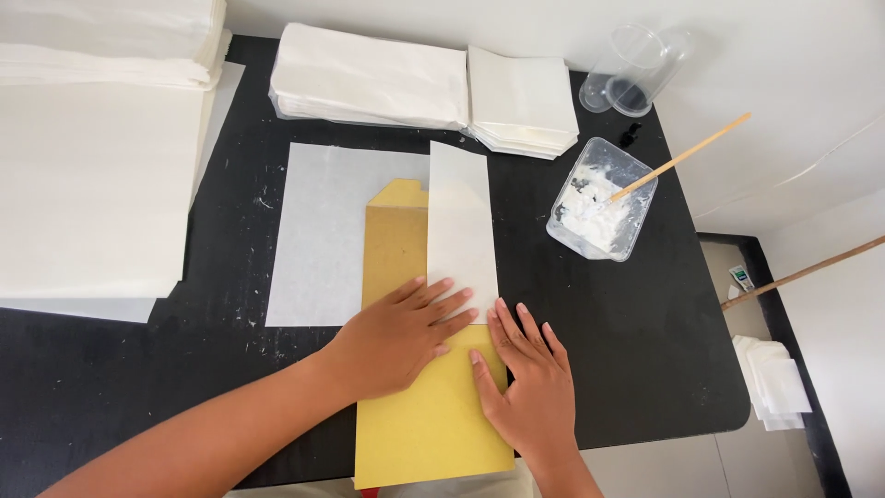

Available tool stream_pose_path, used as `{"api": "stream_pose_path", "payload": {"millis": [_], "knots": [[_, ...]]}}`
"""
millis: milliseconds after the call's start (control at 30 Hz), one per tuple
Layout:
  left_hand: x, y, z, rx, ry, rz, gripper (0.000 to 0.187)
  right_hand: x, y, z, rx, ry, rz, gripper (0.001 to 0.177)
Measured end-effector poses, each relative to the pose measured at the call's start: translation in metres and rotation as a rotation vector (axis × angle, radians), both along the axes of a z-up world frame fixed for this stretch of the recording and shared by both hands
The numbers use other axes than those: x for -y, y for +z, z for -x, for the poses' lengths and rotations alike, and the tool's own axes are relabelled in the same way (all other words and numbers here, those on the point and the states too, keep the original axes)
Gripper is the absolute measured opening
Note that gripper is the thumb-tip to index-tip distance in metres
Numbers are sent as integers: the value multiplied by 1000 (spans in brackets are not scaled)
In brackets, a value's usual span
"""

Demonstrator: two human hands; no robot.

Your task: Manually folding paper around a template and applying glue to create a paper bag.

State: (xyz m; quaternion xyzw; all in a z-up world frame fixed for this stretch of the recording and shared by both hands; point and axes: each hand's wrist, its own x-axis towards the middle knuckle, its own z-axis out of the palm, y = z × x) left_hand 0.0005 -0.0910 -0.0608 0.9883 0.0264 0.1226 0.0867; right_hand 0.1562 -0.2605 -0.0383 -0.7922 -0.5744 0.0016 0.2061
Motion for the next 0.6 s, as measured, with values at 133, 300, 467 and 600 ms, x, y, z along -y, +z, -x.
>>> {"api": "stream_pose_path", "payload": {"millis": [133,300,467,600], "knots": [[1,5,21,-35,42,25,53,-1,3,-2,19,10,11,54],[-2,11,25,28,27,136,50,-24,26,-9,46,-42,266,58],[-6,57,25,-312,73,293,55,-88,15,-34,254,35,-20,41],[-6,52,27,-256,46,303,54,-142,9,-44,131,195,116,58]]}}
